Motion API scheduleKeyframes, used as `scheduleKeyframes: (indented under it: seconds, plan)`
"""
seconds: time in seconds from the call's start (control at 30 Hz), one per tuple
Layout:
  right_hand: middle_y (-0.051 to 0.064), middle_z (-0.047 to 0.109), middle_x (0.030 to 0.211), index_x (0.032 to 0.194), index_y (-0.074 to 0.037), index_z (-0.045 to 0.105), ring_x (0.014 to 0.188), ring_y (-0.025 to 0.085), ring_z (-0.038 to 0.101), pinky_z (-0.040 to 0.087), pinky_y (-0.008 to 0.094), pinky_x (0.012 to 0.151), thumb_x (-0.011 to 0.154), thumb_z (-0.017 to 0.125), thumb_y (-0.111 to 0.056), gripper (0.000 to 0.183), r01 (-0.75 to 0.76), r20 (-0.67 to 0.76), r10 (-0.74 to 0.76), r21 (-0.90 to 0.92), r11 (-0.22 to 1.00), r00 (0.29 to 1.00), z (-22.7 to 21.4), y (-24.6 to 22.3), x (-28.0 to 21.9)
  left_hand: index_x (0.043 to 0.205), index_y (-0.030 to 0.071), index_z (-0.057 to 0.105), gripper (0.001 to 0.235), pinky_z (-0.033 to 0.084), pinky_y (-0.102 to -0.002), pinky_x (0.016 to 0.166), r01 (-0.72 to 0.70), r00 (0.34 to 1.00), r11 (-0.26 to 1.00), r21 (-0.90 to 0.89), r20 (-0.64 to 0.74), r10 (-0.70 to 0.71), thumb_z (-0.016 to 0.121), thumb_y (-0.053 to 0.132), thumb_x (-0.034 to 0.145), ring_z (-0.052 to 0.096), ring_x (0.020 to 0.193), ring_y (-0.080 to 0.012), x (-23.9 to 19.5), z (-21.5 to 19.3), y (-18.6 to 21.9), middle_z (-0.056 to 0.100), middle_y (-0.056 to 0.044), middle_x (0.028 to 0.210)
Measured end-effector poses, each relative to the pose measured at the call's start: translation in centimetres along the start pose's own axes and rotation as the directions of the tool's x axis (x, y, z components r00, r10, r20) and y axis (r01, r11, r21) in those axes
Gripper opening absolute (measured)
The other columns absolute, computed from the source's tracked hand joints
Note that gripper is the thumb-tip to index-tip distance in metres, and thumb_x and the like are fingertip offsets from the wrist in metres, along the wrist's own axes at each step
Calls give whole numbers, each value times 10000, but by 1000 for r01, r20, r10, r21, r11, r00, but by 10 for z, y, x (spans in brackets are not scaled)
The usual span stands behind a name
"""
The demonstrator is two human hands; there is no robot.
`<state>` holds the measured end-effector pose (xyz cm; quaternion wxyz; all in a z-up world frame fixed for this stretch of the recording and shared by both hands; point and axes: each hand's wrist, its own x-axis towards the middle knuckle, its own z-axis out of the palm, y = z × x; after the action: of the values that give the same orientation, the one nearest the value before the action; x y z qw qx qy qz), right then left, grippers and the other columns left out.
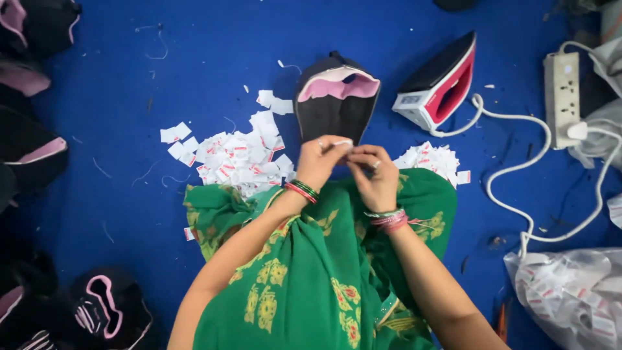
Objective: Ironing brand labels onto the inner part of shoe uppers.
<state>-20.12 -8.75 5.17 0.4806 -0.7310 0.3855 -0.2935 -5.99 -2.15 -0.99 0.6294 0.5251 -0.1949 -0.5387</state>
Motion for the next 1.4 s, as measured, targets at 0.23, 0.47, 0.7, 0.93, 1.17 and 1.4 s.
scheduleKeyframes:
  seconds: [0.23, 0.47, 0.7, 0.93, 1.17, 1.4]
  plan:
    - [152, 667, 1280, 1220, -47, 658, 1161, 378, 692, 560, 386, 998, 935, 724, 14, 299, 296, 119, -275, -246, 923, 954, 47, 42, 90, 1101, 42, 793, 330, 581, -335, 732, -52, 917, 780, 624, -279, 284, 518, -62, 952, 728, 787, -231, 23, -33, 28, 675, -103, 1052]
    - [195, 546, 1473, 1311, -51, 637, 1331, 439, 472, 324, 573, 1150, 918, 695, -228, 435, 516, 471, -246, -621, 589, 847, 80, 94, 104, 1072, 47, 705, 198, 552, -462, 871, -314, 878, 196, 929, 205, 433, 595, 36, 908, 655, 1042, -370, 93, -67, 38, 681, -133, 1071]
    - [173, 542, 1477, 1375, -52, 623, 1378, 425, 463, 308, 564, 1175, 915, 695, -241, 503, 540, 478, -270, -627, 562, 836, 74, 95, 99, 968, 106, 776, 186, 556, -479, 768, -208, 878, 393, 896, -6, 479, 616, 92, 876, 687, 862, -385, 87, -62, 67, 708, -163, 938]
    - [170, 599, 1342, 1290, -44, 630, 1305, 376, 564, 445, 458, 1151, 878, 790, -50, 442, 100, -228, -191, -357, 929, 955, 43, 72, 69, 983, 109, 781, 184, 556, -377, 704, 93, 817, 654, 751, -433, 381, 623, 124, 888, 730, 732, -262, 53, -153, 52, 732, -125, 825]
    - [258, 702, 1067, 1212, 40, 648, 1010, 422, 683, 537, 441, 895, 848, 784, -94, 411, -57, -107, 26, -298, 953, 994, 28, 65, 103, 1035, 94, 767, 360, 504, -447, 871, -92, 722, 253, 963, -110, 683, 640, 6, 710, 626, 1014, -357, 37, -101, 78, 680, -156, 1095]
    - [165, 750, 923, 1050, -108, 804, 889, 399, 688, 543, 492, 801, 914, 724, -156, 164, 329, 288, -191, -578, 747, 939, -18, -67, 160, 991, 119, 751, 314, 528, -416, 869, -221, 814, 441, 870, -85, 575, 588, -73, 803, 640, 997, -320, 11, -64, 67, 654, -93, 992]
